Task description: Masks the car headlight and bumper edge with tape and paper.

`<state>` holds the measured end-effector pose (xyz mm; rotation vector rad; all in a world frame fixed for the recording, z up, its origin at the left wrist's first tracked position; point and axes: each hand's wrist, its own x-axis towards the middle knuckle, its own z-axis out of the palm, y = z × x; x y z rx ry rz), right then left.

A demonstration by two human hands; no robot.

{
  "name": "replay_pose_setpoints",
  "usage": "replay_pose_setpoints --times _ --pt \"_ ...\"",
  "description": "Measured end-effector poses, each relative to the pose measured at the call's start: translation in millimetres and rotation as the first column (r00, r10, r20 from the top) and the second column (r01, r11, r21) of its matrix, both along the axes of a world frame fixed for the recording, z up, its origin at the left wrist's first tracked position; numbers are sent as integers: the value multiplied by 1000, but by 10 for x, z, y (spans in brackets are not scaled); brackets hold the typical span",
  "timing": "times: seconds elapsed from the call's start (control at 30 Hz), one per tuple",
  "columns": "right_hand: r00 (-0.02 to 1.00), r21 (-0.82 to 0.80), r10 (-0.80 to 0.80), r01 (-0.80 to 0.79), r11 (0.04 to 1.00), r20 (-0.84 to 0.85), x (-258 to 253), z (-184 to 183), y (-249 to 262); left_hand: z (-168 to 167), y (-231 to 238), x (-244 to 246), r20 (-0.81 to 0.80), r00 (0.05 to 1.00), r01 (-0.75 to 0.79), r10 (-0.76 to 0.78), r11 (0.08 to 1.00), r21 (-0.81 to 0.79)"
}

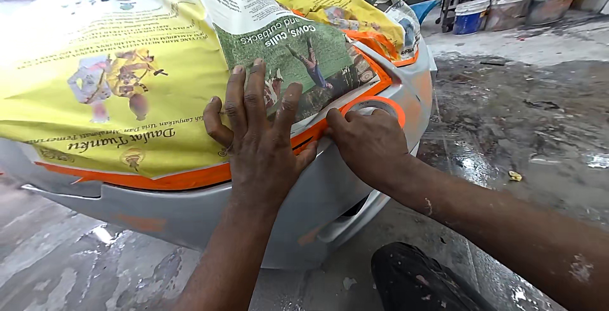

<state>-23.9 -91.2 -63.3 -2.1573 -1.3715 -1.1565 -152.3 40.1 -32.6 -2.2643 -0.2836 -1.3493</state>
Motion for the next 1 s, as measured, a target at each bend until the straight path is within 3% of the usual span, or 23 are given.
replay_pose_setpoints --times 0.13,0.23,0.37,0.5,0.73,1.0 --pt "996 5 26 -25 1000 -85 49 -31 -22 18 -50 120 -18 1000 -20 20 1000 -1" --pt "975 -49 134 -144 988 -178 165 -21 -192 38 -43 186 -21 1000 -19 19 1000 -1" --pt "960 -87 271 -276 957 -65 360 -65 -408 21 -33 166 -39 999 -19 18 1000 -12" --pt "983 -10 177 -178 984 -47 490 -3 -265 14 -48 173 -32 999 -38 38 999 -14" --pt "991 57 -18 26 998 -131 256 91 -68 -16 -95 231 -11 999 -52 52 999 17" --pt "979 92 -56 76 993 -197 211 40 -28 58 -153 441 2 998 -57 57 998 26"
